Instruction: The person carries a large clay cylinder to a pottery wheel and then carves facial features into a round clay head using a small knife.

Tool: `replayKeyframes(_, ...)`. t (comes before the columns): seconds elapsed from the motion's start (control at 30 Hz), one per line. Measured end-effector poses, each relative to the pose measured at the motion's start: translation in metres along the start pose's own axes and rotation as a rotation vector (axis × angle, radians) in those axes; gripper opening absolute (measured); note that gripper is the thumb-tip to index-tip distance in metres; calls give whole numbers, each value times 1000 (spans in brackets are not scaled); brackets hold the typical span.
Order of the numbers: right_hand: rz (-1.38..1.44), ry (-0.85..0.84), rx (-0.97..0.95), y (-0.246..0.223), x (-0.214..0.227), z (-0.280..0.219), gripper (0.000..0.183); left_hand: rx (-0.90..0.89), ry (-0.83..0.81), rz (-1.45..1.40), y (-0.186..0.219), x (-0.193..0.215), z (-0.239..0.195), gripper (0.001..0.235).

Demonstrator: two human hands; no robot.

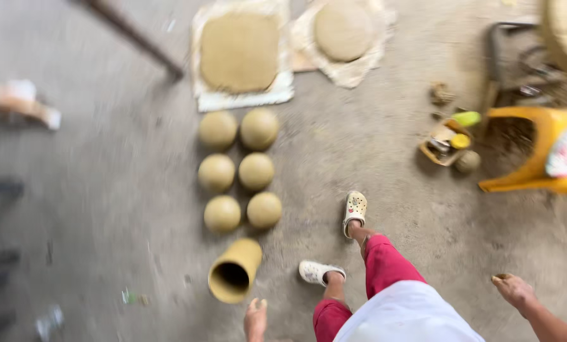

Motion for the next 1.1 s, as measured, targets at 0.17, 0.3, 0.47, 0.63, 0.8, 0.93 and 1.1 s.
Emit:
replayKeyframes(0.17,408,-531,-133,76,-83,-17,48,-177,-21,-4,135,-1,24,58)
replayKeyframes(0.3,665,-545,-227,91,-75,5,49,-302,-247,-67,316,-68,14,56)
replayKeyframes(0.47,982,-227,-312,92,-24,12,49,-443,-454,21,416,-159,-12,54)
replayKeyframes(0.63,1229,-132,-505,67,4,-20,47,-560,-594,93,511,-184,1,54)
replayKeyframes(0.8,1222,-325,-570,9,44,-24,53,-677,-562,401,625,-191,20,59)
replayKeyframes(0.93,1151,-45,-589,-37,85,-35,55,-789,-609,687,705,-207,10,62)
replayKeyframes(1.1,1330,-95,-648,-94,90,-51,49,-840,-720,977,781,-254,-15,65)
Point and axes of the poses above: each hand's wrist, its own z-axis towards the middle knuckle, its own x-axis out of the back of the hand, y = z × x, the point moved 4 cm from there along z, towards the middle knuckle, and after that the axes turned 14 degrees about -z, right-handed, at the moved point
